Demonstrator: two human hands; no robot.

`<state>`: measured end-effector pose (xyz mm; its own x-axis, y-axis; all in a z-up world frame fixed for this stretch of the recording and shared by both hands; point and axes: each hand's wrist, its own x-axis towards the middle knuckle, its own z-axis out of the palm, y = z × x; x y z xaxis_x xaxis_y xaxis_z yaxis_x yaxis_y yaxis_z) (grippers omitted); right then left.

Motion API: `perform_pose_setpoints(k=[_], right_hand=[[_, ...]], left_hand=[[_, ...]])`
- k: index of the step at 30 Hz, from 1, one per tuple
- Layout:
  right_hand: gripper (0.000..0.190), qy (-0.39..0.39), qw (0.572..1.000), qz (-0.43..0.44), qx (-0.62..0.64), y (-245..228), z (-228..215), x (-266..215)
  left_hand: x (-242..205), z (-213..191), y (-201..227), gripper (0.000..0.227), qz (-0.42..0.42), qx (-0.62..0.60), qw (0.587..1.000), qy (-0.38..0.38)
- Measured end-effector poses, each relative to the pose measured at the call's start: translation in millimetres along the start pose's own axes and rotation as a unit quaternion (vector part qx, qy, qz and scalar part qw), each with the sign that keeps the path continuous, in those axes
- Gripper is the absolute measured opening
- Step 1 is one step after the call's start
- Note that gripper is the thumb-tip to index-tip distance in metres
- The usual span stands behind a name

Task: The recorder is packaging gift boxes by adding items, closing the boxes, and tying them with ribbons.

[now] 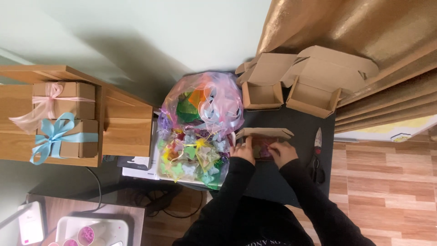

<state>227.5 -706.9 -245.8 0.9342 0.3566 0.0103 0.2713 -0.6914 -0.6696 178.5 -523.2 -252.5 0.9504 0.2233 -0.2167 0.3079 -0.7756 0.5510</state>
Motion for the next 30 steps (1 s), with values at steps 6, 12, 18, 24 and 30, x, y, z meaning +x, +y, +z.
perform_pose_setpoints(k=[6, 12, 18, 24, 30], right_hand=[[0.01, 0.0, 0.995, -0.027, -0.098, -13.5, 3.3, 0.7], [0.014, 0.028, 0.983, -0.02, -0.183, -22.1, 5.5, -2.3], [0.022, 0.102, 0.954, -0.07, -0.273, -13.8, 18.1, -7.1], [0.028, 0.136, 0.969, -0.138, -0.155, -42.1, -3.6, -19.9], [0.036, 0.043, 0.976, -0.075, -0.2, -44.1, 5.8, -8.7]], left_hand=[[-3.9, -3.3, -3.6, 0.049, 0.052, 0.138, 0.988, 0.052], [-8.2, 3.6, -6.0, 0.049, 0.186, 0.161, 0.965, 0.095], [-7.1, 6.3, -11.2, 0.046, 0.215, 0.156, 0.956, 0.122], [2.6, 27.5, -24.7, 0.036, 0.245, 0.114, 0.956, 0.118], [14.6, 35.3, -28.6, 0.033, 0.214, 0.123, 0.962, 0.117]])
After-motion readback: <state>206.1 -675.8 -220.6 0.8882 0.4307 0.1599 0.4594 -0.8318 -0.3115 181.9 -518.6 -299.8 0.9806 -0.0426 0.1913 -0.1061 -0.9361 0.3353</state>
